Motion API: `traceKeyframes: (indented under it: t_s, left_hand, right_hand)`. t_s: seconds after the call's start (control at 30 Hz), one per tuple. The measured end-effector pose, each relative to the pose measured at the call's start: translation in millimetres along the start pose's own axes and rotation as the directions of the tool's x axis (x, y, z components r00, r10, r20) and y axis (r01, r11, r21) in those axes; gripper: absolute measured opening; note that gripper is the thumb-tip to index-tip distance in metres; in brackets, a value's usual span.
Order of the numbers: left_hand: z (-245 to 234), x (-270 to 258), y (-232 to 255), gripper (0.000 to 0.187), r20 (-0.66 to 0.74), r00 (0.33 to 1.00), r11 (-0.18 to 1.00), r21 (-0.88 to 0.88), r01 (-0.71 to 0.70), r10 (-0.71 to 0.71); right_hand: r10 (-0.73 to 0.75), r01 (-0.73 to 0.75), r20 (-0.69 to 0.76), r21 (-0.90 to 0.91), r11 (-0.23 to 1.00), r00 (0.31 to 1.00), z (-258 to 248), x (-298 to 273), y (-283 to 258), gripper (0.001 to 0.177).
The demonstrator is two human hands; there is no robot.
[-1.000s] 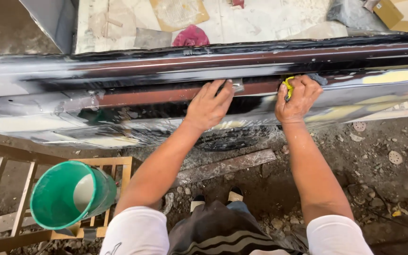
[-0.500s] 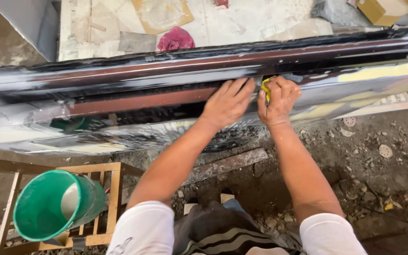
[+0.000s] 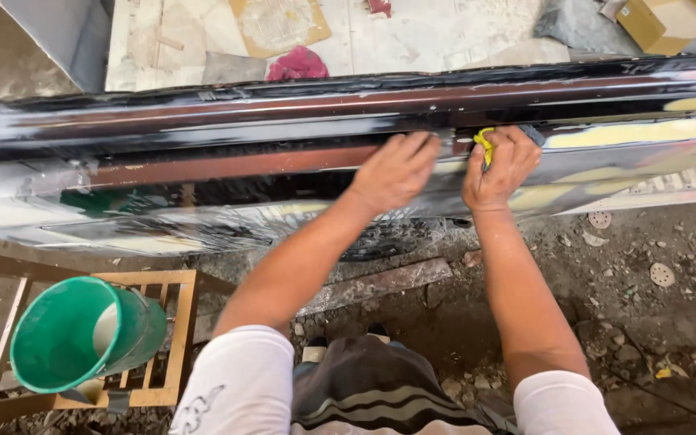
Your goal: The person scrubs a car bumper with a yellow sponge and a sanding block, repeatedly dipping the tools into a green bucket of water. They alternate between scrubbing the surface and rinsing the tools to clean the bumper.
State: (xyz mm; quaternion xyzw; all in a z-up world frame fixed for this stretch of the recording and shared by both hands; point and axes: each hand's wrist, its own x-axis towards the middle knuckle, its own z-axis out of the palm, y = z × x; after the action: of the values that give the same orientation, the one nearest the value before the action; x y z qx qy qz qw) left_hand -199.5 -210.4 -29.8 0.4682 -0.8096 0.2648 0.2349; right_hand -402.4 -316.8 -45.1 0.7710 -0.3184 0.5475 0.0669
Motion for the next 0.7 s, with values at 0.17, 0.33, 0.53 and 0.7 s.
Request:
traceKeyframes:
  t_s: [0.17,0.33,0.53,0.7]
  left_hand:
    - [-29.4,-33.5,-17.3,0.034,0.059,0.998,0.993,0.110,-0.028,0.022]
    - [-124.7,-96.0,-45.7,0.039,0.031,0.998,0.979,0.202,0.039,-0.046]
    - [-159.0,-140.2,-57.9,0.034,0.016,0.989,0.981,0.133,0.145,-0.148]
    - [-169.8,-184.7,-66.7,0.028,-0.066,0.951,0.938,0.154,0.310,-0.303]
  right_hand:
    - [0.011,-0.015,-0.049,-0.069,0.997,0.999,-16.0,-1.6,34.6,0.017]
    - [0.078,-0.081,-0.044,-0.074,0.994,0.996,-25.3,7.4,39.0,0.015]
    - [0.121,-0.133,-0.123,-0.096,0.986,0.985,17.1,1.1,-17.4,0.018]
    - [0.093,-0.074,0.209,-0.096,0.993,0.973,70.6,-0.3,-156.7,0.018]
